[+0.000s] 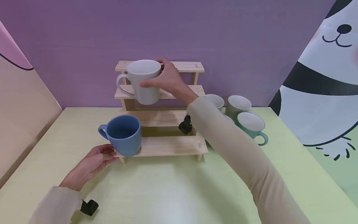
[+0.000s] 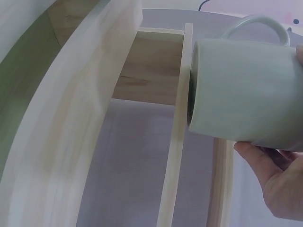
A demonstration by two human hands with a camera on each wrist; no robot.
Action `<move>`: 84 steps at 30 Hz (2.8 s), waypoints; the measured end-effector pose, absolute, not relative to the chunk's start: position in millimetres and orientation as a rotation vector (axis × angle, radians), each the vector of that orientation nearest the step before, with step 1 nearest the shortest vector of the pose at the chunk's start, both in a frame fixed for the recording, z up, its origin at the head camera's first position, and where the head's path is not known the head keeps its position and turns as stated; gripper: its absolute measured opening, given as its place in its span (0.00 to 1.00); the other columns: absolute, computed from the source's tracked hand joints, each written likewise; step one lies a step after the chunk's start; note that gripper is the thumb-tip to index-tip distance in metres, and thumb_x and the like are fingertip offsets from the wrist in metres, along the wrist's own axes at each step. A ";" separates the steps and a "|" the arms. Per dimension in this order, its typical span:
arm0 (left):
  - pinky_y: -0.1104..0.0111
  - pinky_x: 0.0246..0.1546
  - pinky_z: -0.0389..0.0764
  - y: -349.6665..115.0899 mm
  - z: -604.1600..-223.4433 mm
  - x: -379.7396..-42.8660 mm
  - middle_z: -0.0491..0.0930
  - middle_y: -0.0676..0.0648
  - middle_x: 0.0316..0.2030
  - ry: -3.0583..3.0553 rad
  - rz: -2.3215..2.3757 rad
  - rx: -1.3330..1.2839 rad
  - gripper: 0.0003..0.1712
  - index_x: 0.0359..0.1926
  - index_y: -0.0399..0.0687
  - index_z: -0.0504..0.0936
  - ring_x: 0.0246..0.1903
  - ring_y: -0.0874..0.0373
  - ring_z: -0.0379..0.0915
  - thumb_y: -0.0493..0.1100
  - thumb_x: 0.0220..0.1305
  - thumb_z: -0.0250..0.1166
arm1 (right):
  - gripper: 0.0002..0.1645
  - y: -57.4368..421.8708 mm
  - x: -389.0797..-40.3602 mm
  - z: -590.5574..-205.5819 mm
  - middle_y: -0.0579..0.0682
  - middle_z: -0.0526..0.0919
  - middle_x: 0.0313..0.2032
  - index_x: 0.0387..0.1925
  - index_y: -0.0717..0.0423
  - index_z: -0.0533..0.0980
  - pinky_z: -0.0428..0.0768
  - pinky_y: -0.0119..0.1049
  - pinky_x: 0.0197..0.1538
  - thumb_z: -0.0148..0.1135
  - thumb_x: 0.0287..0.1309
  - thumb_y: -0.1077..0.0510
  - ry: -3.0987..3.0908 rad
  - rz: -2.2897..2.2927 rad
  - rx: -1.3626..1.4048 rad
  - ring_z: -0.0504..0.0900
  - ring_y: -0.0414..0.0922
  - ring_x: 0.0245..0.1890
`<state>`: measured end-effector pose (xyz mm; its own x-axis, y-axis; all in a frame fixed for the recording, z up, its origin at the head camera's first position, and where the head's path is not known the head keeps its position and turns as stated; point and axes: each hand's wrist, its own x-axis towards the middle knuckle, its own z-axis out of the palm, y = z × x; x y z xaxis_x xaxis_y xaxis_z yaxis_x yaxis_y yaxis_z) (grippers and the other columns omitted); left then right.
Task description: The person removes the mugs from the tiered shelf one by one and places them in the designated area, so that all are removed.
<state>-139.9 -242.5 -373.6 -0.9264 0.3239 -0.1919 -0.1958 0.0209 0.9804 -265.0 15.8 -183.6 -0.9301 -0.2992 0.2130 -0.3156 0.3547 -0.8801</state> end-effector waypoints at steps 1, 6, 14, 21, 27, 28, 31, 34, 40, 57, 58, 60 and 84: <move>0.75 0.49 0.80 -243.3 -373.8 -139.6 0.73 0.56 0.43 1.936 1.968 0.131 0.31 0.66 0.19 0.45 0.41 0.67 0.76 0.26 0.66 0.45 | 0.54 17.1 -264.0 -183.4 0.49 0.74 0.56 0.64 0.52 0.62 0.77 0.39 0.56 0.80 0.34 0.54 -2.574 1.675 0.586 0.76 0.43 0.52; 0.76 0.48 0.80 -245.2 -374.3 -138.1 0.73 0.55 0.41 1.935 1.974 0.136 0.29 0.64 0.18 0.48 0.41 0.66 0.76 0.25 0.66 0.46 | 0.53 26.7 -258.4 -182.3 0.49 0.74 0.55 0.64 0.52 0.62 0.77 0.39 0.56 0.80 0.34 0.55 -2.574 1.683 0.570 0.75 0.43 0.52; 0.76 0.47 0.80 -246.3 -374.5 -137.3 0.73 0.55 0.40 1.938 1.985 0.121 0.27 0.63 0.18 0.50 0.39 0.66 0.76 0.25 0.65 0.45 | 0.52 47.9 -256.0 -183.9 0.49 0.73 0.56 0.64 0.52 0.61 0.77 0.40 0.56 0.79 0.36 0.54 -2.588 1.624 0.531 0.75 0.44 0.52; 0.75 0.47 0.81 -247.2 -375.2 -137.2 0.73 0.53 0.40 1.942 1.974 0.117 0.26 0.62 0.19 0.52 0.39 0.65 0.76 0.24 0.65 0.46 | 0.53 64.3 -255.0 -187.0 0.51 0.73 0.56 0.65 0.54 0.61 0.77 0.39 0.57 0.78 0.35 0.58 -2.547 1.644 0.508 0.76 0.45 0.53; 0.75 0.48 0.80 -247.0 -375.2 -137.6 0.72 0.54 0.41 1.960 1.963 0.118 0.28 0.64 0.18 0.48 0.40 0.66 0.76 0.25 0.66 0.45 | 0.53 77.7 -251.1 -185.4 0.52 0.72 0.57 0.64 0.55 0.61 0.76 0.40 0.58 0.78 0.35 0.58 -2.535 1.635 0.468 0.75 0.46 0.53; 0.75 0.48 0.80 -246.8 -375.3 -137.2 0.72 0.54 0.41 1.962 1.962 0.108 0.29 0.64 0.19 0.48 0.40 0.66 0.76 0.25 0.66 0.45 | 0.52 80.3 -250.3 -185.3 0.51 0.71 0.58 0.64 0.55 0.60 0.76 0.40 0.58 0.78 0.36 0.58 -2.534 1.638 0.460 0.75 0.46 0.54; 0.74 0.49 0.80 -246.5 -376.2 -136.8 0.72 0.53 0.41 1.959 1.962 0.113 0.30 0.65 0.18 0.46 0.40 0.65 0.75 0.25 0.66 0.45 | 0.51 89.1 -247.6 -185.2 0.52 0.70 0.58 0.64 0.54 0.60 0.75 0.42 0.59 0.77 0.38 0.57 -2.537 1.643 0.446 0.74 0.47 0.54; 0.74 0.49 0.80 -246.4 -375.5 -136.9 0.73 0.54 0.41 1.963 1.961 0.116 0.30 0.65 0.18 0.46 0.40 0.66 0.76 0.25 0.66 0.45 | 0.50 99.0 -244.8 -184.6 0.52 0.70 0.59 0.64 0.54 0.60 0.75 0.44 0.60 0.76 0.39 0.58 -2.525 1.658 0.438 0.73 0.48 0.55; 0.75 0.49 0.80 -246.2 -372.3 -138.6 0.73 0.55 0.42 1.949 1.950 0.141 0.30 0.66 0.18 0.45 0.41 0.67 0.76 0.26 0.66 0.44 | 0.49 119.7 -238.6 -183.2 0.52 0.69 0.59 0.65 0.54 0.59 0.76 0.44 0.57 0.75 0.41 0.58 -2.518 1.634 0.423 0.73 0.48 0.55; 0.78 0.48 0.79 -247.4 -376.4 -139.6 0.72 0.54 0.43 1.964 1.962 0.167 0.30 0.65 0.18 0.46 0.42 0.68 0.76 0.25 0.65 0.44 | 0.49 164.8 -214.8 -186.5 0.54 0.68 0.59 0.65 0.53 0.58 0.73 0.51 0.61 0.75 0.44 0.54 -2.562 1.500 0.281 0.70 0.51 0.56; 0.78 0.48 0.79 -247.1 -376.4 -139.8 0.72 0.54 0.43 1.959 1.965 0.176 0.30 0.64 0.18 0.46 0.42 0.67 0.76 0.26 0.65 0.45 | 0.49 167.5 -213.1 -186.7 0.54 0.68 0.60 0.65 0.53 0.58 0.73 0.51 0.61 0.75 0.44 0.53 -2.566 1.491 0.273 0.70 0.51 0.56; 0.77 0.48 0.79 -246.3 -377.0 -140.0 0.72 0.54 0.43 1.944 1.971 0.191 0.29 0.64 0.18 0.46 0.42 0.67 0.76 0.26 0.65 0.45 | 0.49 173.1 -209.5 -187.3 0.54 0.68 0.59 0.66 0.53 0.58 0.73 0.51 0.61 0.75 0.45 0.54 -2.569 1.481 0.267 0.70 0.50 0.56; 0.75 0.48 0.80 -247.5 -376.5 -140.5 0.72 0.54 0.42 1.857 2.021 0.153 0.29 0.65 0.20 0.46 0.40 0.66 0.76 0.25 0.67 0.45 | 0.46 236.9 -168.7 -202.5 0.39 0.69 0.51 0.65 0.52 0.60 0.74 0.26 0.46 0.74 0.47 0.55 -2.574 1.380 0.121 0.70 0.39 0.49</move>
